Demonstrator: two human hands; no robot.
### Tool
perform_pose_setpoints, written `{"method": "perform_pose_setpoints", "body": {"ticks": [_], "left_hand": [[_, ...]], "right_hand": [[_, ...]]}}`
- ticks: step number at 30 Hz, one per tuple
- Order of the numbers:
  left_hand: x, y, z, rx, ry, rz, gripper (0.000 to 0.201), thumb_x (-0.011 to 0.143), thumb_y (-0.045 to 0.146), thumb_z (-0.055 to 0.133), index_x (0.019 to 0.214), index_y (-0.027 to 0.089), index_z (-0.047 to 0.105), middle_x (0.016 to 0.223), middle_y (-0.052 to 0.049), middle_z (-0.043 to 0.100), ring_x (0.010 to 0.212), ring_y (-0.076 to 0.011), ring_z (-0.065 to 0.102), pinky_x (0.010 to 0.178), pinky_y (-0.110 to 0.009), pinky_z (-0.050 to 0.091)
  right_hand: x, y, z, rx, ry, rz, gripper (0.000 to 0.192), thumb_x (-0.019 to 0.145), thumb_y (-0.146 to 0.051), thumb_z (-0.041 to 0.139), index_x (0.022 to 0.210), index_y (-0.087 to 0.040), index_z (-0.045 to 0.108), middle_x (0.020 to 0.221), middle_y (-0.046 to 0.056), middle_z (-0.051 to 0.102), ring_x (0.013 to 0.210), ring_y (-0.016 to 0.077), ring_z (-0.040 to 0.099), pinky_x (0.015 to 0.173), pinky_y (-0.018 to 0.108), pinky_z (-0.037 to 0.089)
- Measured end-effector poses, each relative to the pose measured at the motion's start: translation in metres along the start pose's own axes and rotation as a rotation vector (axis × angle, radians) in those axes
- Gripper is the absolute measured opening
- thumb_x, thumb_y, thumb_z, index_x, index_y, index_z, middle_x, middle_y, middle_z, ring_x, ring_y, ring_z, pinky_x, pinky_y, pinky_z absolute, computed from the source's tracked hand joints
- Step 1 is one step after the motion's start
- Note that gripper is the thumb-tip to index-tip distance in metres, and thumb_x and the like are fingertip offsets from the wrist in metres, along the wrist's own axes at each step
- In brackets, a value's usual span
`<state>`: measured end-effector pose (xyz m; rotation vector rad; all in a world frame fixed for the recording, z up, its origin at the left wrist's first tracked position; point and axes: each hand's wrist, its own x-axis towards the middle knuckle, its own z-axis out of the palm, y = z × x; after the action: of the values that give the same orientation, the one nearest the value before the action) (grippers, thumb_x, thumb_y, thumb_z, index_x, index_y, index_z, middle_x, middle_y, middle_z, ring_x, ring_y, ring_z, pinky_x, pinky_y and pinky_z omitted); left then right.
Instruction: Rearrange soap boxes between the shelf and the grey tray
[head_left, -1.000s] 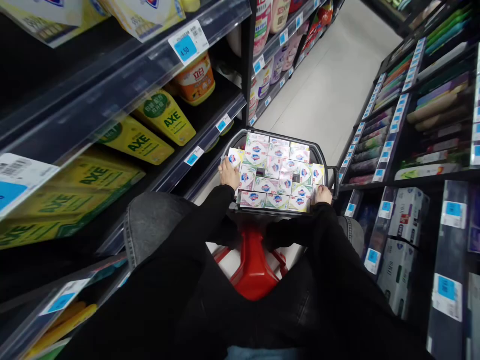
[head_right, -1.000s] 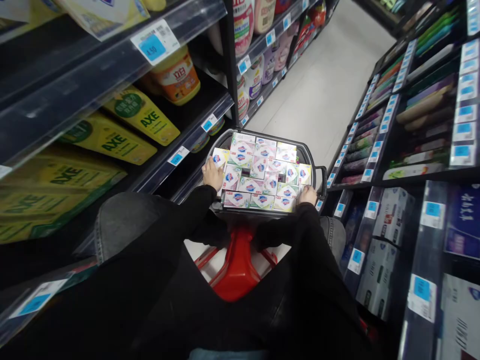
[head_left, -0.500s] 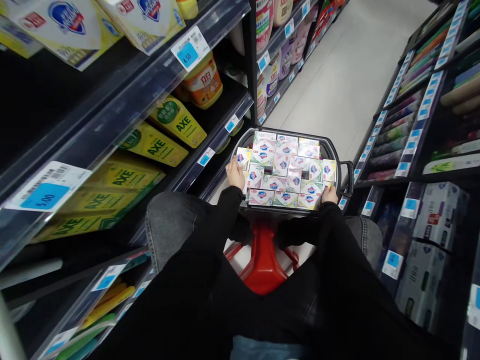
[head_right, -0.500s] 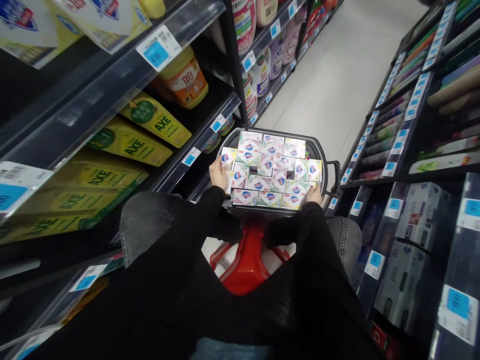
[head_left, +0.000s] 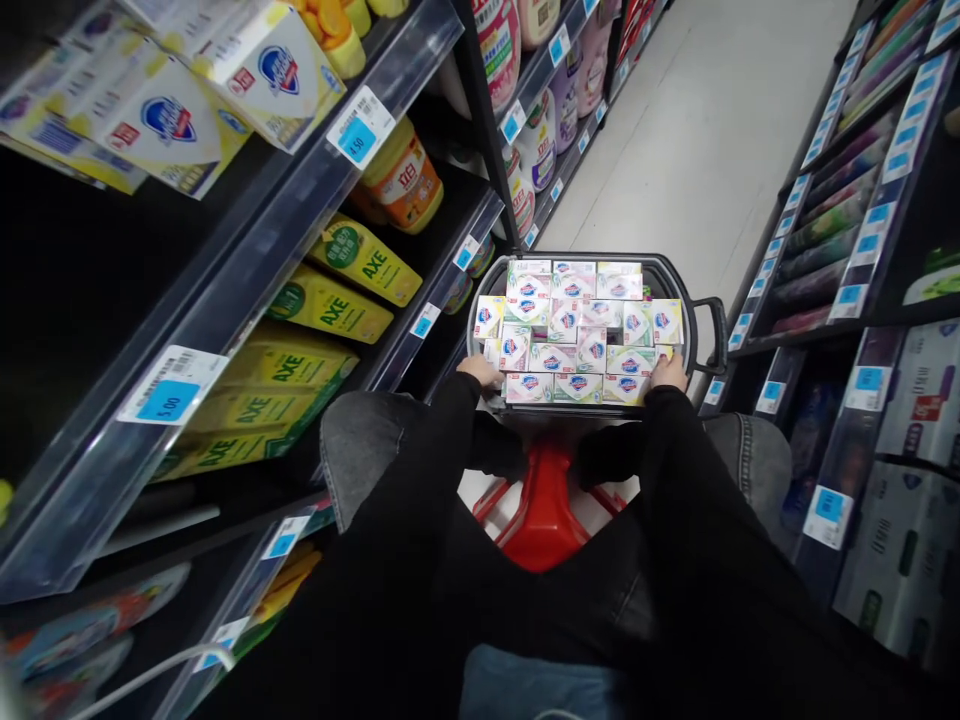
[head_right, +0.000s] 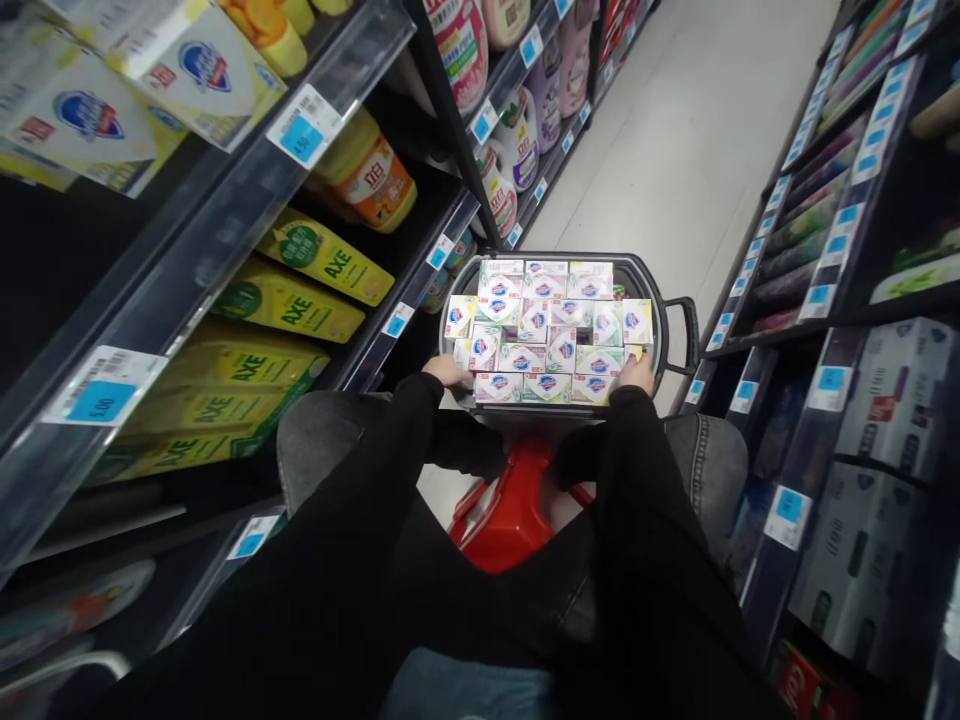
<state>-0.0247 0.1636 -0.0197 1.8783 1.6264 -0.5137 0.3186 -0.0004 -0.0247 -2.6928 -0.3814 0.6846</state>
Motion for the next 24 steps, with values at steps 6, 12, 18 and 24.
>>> {"method": "perform_pose_setpoints", "body": {"ticks": [6, 12, 18, 24], "left_hand": [[-0.004, 0.009, 0.002, -0.018, 0.043, -0.005, 0.038, 0.065, 0.036, 0.074, 0.095, 0.012, 0.072, 0.083, -0.013, 0.075, 0.072, -0.023, 0.072, 0.061, -0.025, 0.056], [-0.028, 0.022, 0.011, -0.049, 0.104, -0.172, 0.058, 0.075, 0.035, 0.07, 0.124, 0.007, 0.056, 0.119, -0.024, 0.065, 0.11, -0.0327, 0.065, 0.089, -0.035, 0.051], [-0.04, 0.027, 0.017, -0.194, 0.229, -0.247, 0.048, 0.081, 0.027, 0.066, 0.121, 0.007, 0.05, 0.118, -0.028, 0.063, 0.114, -0.0372, 0.062, 0.095, -0.042, 0.046], [-0.036, 0.016, 0.036, -0.889, 0.315, -0.409, 0.051, 0.075, 0.018, 0.072, 0.12, 0.01, 0.048, 0.125, -0.025, 0.06, 0.106, -0.0306, 0.066, 0.082, -0.034, 0.052]], "right_hand": [[-0.004, -0.004, -0.003, 0.002, -0.031, 0.025, 0.037, 0.097, -0.029, 0.038, 0.126, -0.013, 0.054, 0.109, 0.018, 0.064, 0.097, 0.0264, 0.06, 0.089, 0.04, 0.043], [-0.006, -0.006, -0.005, 0.011, -0.062, 0.035, 0.038, 0.098, -0.029, 0.036, 0.127, -0.013, 0.054, 0.115, 0.02, 0.063, 0.103, 0.0295, 0.06, 0.091, 0.041, 0.043], [-0.004, -0.005, -0.006, 0.027, -0.085, 0.022, 0.039, 0.098, -0.029, 0.036, 0.127, -0.012, 0.055, 0.115, 0.02, 0.062, 0.105, 0.0312, 0.059, 0.09, 0.039, 0.042], [-0.002, -0.005, -0.003, 0.025, -0.072, 0.022, 0.039, 0.097, -0.028, 0.036, 0.125, -0.01, 0.056, 0.114, 0.021, 0.062, 0.103, 0.0314, 0.059, 0.089, 0.04, 0.041]]}}
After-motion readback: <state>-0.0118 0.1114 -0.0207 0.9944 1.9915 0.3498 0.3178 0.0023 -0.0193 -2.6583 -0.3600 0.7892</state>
